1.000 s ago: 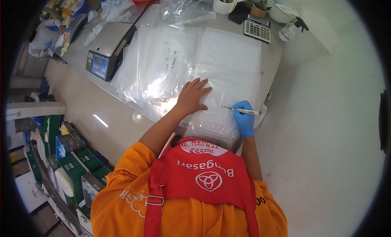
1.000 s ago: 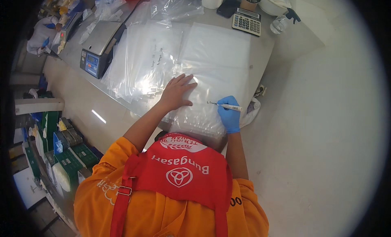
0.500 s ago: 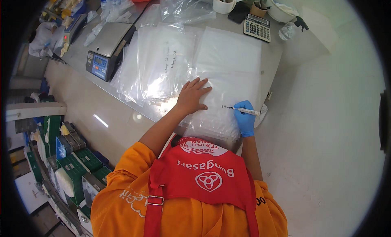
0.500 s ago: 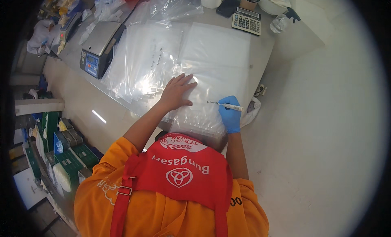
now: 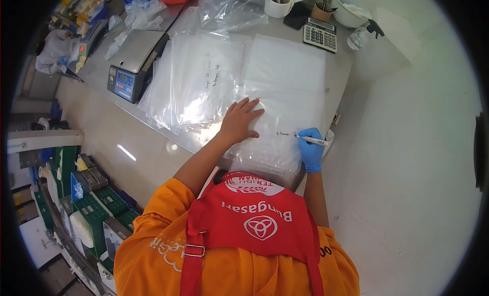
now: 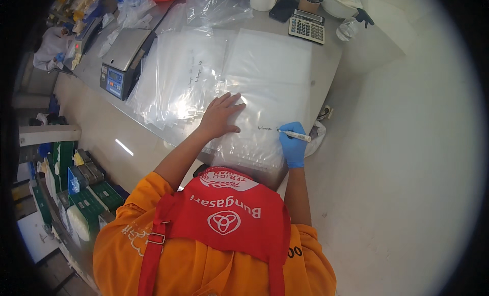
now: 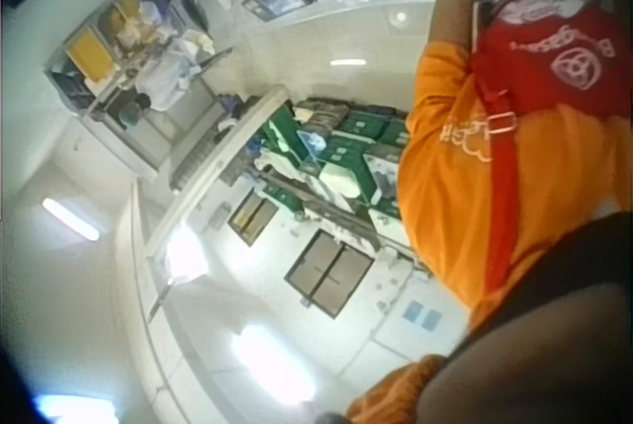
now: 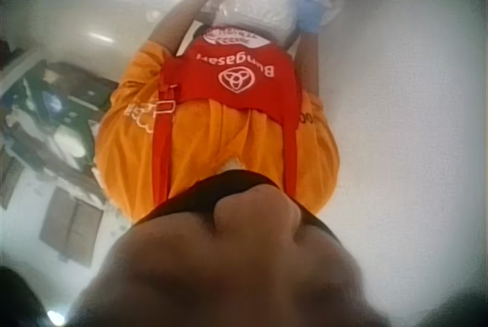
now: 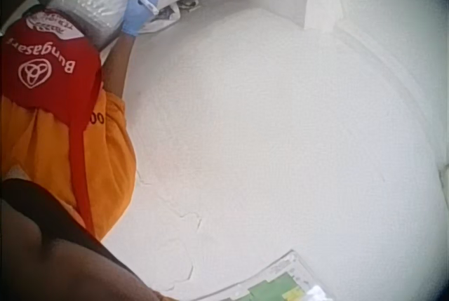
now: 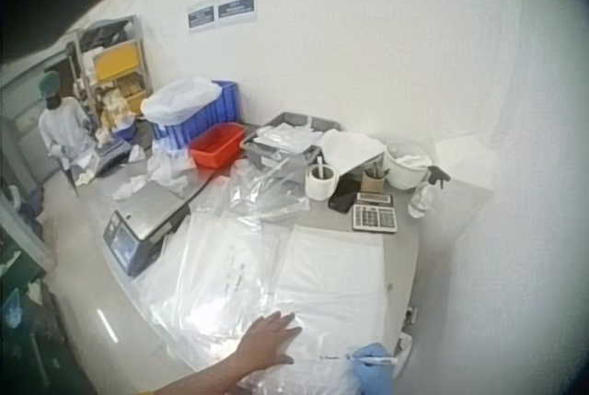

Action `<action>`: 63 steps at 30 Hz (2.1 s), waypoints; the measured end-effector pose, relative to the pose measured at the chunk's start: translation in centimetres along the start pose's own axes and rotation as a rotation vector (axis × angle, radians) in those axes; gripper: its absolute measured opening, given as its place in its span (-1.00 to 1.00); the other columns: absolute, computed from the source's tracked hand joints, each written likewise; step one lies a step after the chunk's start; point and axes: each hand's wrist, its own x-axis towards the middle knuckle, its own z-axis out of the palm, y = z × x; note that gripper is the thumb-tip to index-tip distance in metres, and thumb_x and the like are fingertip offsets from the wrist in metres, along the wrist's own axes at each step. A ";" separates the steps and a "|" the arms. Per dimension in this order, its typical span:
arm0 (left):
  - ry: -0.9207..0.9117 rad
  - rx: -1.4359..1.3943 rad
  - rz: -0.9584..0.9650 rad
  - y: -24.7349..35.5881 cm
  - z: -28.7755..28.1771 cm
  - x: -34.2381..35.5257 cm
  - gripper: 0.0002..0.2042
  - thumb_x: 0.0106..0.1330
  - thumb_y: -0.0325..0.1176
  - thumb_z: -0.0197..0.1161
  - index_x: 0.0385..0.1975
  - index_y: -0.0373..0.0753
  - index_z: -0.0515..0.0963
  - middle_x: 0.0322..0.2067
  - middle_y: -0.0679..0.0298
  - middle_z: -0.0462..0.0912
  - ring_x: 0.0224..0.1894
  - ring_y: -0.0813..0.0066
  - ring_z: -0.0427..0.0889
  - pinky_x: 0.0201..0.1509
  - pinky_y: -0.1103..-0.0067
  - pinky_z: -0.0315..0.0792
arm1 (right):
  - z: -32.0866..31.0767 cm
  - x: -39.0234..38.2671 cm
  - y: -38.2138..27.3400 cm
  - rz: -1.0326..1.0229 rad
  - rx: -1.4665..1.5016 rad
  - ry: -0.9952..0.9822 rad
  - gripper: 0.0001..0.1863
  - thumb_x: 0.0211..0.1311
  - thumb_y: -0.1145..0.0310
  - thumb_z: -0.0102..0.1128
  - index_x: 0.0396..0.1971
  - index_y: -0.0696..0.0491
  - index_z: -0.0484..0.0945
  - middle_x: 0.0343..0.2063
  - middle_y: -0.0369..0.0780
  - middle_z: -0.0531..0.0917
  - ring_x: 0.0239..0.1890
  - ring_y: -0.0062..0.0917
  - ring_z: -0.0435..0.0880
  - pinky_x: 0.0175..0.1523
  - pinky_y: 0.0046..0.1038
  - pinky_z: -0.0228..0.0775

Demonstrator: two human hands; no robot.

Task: The person writes on bubble-wrapped packages with a marker while wearing blue gloves. They handle the packages one at a time, writing on the surface and then moving the package aside. The workspace includes a digital scale, calculator, and stacks of plastic bags.

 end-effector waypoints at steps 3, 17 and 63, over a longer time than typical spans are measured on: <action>-0.002 0.005 -0.005 -0.2 -0.1 0.0 -0.19 -0.08 -0.11 0.65 0.32 0.11 0.51 0.51 0.34 0.23 0.57 0.20 0.11 0.60 0.14 0.06 | 0.1 0.2 0.1 -0.024 0.019 0.029 -0.95 0.13 0.59 0.29 -0.42 0.13 0.62 -0.38 -0.30 0.60 -0.36 -0.66 0.54 -0.22 -0.57 0.38; -0.003 0.021 -0.002 -0.1 0.0 0.0 -0.17 -0.08 -0.11 0.65 0.33 0.10 0.50 0.51 0.34 0.22 0.56 0.19 0.11 0.60 0.13 0.06 | -0.8 0.1 0.9 0.023 0.048 0.032 -0.92 0.15 0.60 0.30 -0.37 0.12 0.62 -0.40 -0.33 0.60 -0.40 -0.69 0.53 -0.25 -0.59 0.39; 0.267 -0.008 0.094 -2.0 0.3 -1.6 -0.38 0.07 -0.33 0.51 0.23 -0.09 0.54 0.34 0.10 0.43 0.41 0.00 0.35 0.49 0.19 0.23 | 5.2 1.3 -0.9 0.043 0.121 -0.137 -0.88 0.23 0.53 0.39 -0.25 0.11 0.66 -0.34 -0.36 0.66 -0.30 -0.73 0.56 -0.16 -0.61 0.45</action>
